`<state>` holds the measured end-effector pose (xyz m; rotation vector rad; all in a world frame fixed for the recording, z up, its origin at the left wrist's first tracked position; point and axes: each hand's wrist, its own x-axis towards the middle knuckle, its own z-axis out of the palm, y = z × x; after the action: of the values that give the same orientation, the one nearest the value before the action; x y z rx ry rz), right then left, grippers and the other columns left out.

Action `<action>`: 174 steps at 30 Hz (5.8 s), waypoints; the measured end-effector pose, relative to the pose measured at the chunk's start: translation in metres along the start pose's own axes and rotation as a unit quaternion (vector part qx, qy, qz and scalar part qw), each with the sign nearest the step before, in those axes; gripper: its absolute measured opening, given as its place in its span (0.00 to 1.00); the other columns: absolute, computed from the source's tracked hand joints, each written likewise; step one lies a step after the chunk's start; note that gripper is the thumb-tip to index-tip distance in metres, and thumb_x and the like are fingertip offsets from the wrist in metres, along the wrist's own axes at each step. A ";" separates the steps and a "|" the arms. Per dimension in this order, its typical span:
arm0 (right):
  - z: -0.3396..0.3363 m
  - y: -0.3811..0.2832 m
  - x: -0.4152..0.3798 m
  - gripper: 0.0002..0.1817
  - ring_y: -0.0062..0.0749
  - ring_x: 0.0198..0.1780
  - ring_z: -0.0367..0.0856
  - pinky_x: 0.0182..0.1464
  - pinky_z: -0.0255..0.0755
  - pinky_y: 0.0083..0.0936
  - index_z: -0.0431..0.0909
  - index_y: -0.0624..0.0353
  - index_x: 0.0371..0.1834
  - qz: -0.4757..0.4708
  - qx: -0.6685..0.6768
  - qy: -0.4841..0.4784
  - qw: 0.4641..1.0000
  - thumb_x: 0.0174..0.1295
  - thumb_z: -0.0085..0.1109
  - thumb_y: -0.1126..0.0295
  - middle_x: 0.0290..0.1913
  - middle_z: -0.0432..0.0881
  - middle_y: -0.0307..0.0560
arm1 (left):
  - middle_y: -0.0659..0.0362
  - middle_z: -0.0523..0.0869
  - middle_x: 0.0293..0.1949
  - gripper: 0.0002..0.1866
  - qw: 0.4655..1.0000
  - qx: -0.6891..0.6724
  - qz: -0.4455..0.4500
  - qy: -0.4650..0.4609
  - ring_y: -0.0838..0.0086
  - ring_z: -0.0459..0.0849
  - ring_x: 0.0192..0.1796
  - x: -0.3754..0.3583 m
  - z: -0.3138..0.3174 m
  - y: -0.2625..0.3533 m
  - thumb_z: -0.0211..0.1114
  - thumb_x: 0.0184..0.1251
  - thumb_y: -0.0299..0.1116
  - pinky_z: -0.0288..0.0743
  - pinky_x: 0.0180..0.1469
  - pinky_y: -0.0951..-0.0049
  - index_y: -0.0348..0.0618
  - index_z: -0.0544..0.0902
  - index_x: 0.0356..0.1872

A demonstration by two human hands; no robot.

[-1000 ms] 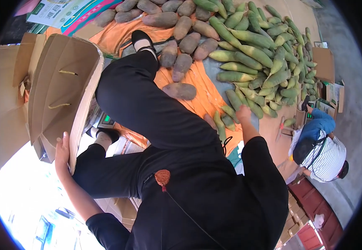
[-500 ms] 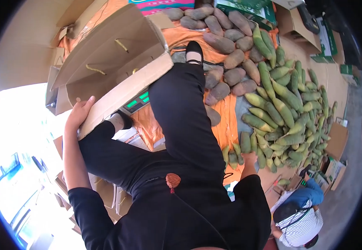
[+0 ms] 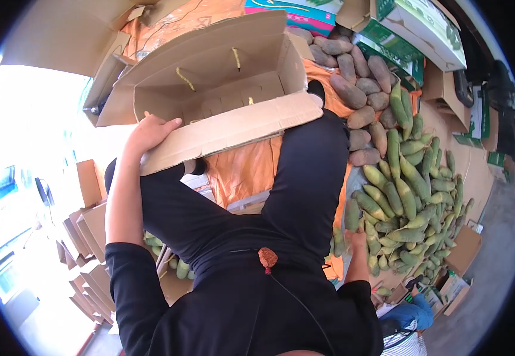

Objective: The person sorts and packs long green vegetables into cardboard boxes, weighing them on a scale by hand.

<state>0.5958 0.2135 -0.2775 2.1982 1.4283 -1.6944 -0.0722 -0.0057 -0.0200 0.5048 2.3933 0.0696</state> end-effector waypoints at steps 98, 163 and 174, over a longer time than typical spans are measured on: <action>0.010 -0.227 -0.031 0.15 0.50 0.37 0.77 0.42 0.70 0.35 0.77 0.65 0.38 -0.406 -0.260 0.161 0.861 0.68 0.47 0.64 0.34 0.78 0.59 | 0.40 0.84 0.33 0.30 0.999 -0.020 0.000 0.028 0.52 0.84 0.41 -0.012 0.004 0.002 0.56 0.61 0.57 0.74 0.49 0.59 0.34 0.85 0.36; 0.093 0.048 0.000 0.32 0.46 0.59 0.74 0.58 0.69 0.35 0.75 0.65 0.51 0.101 -0.365 -0.052 0.924 0.43 0.69 0.57 0.56 0.75 0.62 | 0.44 0.85 0.34 0.33 0.999 0.020 -0.036 0.033 0.62 0.83 0.39 0.008 0.014 -0.016 0.54 0.63 0.58 0.72 0.48 0.66 0.29 0.83 0.41; 0.097 0.063 -0.007 0.17 0.54 0.48 0.79 0.49 0.72 0.41 0.79 0.61 0.38 -0.036 -0.425 0.005 0.904 0.49 0.62 0.60 0.41 0.82 0.60 | 0.46 0.85 0.29 0.30 0.999 -0.022 -0.033 0.031 0.65 0.84 0.34 -0.004 0.014 -0.002 0.57 0.61 0.55 0.74 0.44 0.67 0.31 0.84 0.39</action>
<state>0.5640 0.1235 -0.3425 1.6540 1.7911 -0.7834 -0.0615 -0.0099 -0.0284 0.4077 2.4607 0.1109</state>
